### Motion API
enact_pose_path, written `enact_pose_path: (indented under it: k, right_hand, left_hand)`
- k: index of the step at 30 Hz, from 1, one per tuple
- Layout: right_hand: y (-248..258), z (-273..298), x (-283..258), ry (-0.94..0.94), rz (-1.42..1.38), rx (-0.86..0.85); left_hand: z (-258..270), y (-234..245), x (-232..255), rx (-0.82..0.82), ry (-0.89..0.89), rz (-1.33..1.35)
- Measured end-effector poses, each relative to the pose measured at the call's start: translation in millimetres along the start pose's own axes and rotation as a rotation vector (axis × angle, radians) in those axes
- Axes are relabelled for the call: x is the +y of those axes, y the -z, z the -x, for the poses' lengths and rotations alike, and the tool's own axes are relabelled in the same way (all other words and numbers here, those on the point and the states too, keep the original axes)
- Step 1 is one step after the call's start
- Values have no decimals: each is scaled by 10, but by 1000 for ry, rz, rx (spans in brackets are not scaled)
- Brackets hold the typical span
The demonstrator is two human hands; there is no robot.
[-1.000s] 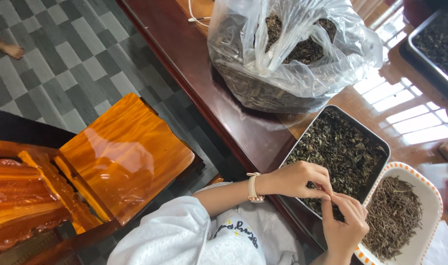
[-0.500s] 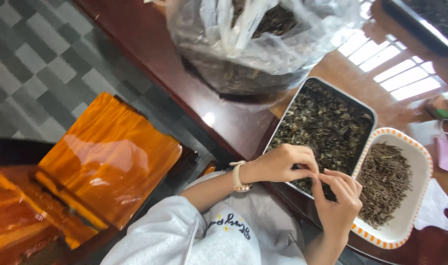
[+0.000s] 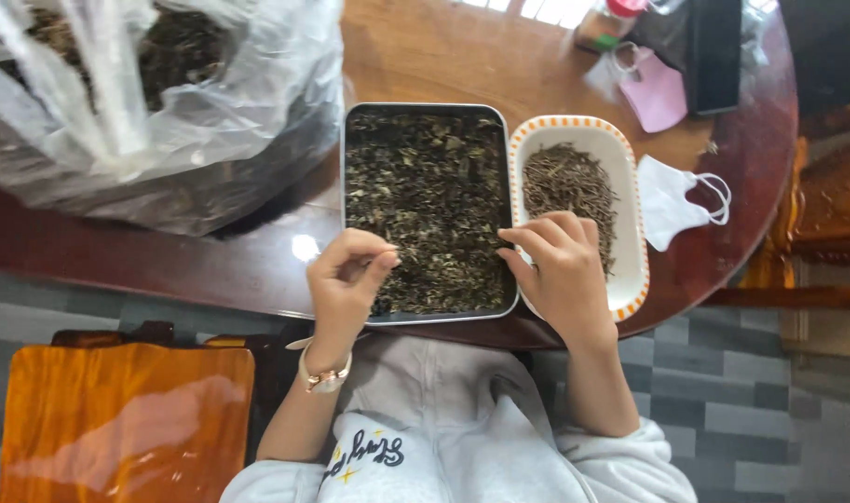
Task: Manually sorting dried tea leaves by picking out stems and placing them into a separate container.
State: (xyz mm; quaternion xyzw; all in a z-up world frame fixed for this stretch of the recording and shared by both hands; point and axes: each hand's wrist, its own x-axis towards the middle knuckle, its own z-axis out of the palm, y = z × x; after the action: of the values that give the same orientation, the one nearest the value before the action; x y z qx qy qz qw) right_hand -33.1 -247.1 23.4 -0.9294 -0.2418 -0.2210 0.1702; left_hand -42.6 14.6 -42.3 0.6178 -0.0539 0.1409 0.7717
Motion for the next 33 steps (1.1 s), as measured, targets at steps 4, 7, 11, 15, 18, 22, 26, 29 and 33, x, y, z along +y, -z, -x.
enact_pose_path:
  k: [4, 7, 11, 15, 18, 22, 26, 29, 33]
  right_hand:
    - [-29, -82, 23, 60, 26, -33]
    - [-76, -253, -169, 123, 4, -138]
    - [-486, -383, -415, 232, -99, -158]
    - [-1023, -440, -464, 236, -9, -170]
    - [-1383, -351, -351, 246, 101, -263]
    - [-1281, -354, -368, 290, 110, -280]
    - [-1257, -300, -339, 248, 124, -302]
    - [-1243, -284, -310, 209, 146, -312]
    - [-1042, -349, -261, 152, -35, -288]
  left_hand:
    - [10, 11, -21, 10, 25, -22]
    - [16, 0, -12, 55, -16, -7]
    - [29, -23, 15, 103, -25, -64]
    - [3, -19, 38, 111, -48, -65]
    - [-30, -12, 31, 83, -93, -7]
    - [-33, -21, 48, 90, -84, 58]
    - [-15, -6, 19, 48, -88, 70]
    - [-17, 1, 39, 23, -73, 40]
    - [17, 35, 2, 21, -55, -8]
